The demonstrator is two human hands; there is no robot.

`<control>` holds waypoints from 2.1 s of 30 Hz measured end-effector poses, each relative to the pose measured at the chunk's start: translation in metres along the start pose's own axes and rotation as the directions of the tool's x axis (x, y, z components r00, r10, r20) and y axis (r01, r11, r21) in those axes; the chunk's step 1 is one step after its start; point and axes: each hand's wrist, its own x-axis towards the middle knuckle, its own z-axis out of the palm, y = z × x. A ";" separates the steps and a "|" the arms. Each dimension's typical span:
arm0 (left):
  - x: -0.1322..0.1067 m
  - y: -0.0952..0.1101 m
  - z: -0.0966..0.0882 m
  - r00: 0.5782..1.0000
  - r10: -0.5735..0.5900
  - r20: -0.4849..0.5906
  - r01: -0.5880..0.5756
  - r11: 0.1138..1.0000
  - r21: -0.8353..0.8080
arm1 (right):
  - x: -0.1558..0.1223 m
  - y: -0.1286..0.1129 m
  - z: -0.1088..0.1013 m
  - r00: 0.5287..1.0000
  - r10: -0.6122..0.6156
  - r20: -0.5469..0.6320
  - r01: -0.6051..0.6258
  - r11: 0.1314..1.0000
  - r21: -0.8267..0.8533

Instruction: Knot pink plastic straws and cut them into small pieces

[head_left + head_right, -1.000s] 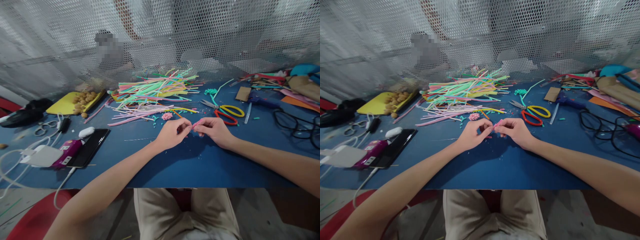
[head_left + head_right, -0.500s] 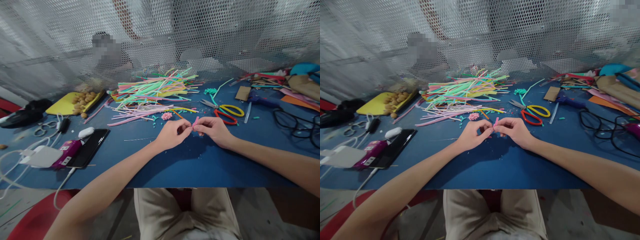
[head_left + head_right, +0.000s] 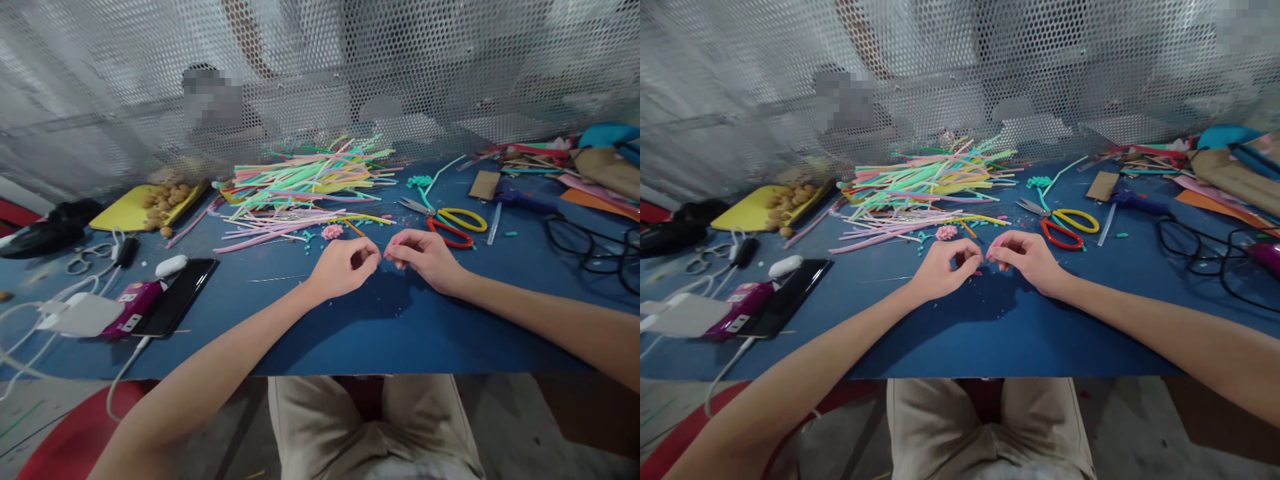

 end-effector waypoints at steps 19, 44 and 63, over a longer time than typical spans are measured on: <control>0.002 0.001 0.001 0.992 -0.058 0.109 0.072 0.988 -0.133 | -0.002 -0.007 0.001 0.998 -0.034 0.061 0.040 0.994 -0.103; 0.003 0.000 0.000 0.968 -0.110 0.226 0.167 0.953 -0.252 | 0.001 -0.003 -0.003 0.998 -0.070 0.003 0.070 0.988 -0.139; 0.001 -0.001 -0.004 0.980 -0.055 0.190 0.049 0.998 0.034 | -0.001 -0.004 -0.004 0.999 -0.024 0.023 0.030 0.952 -0.303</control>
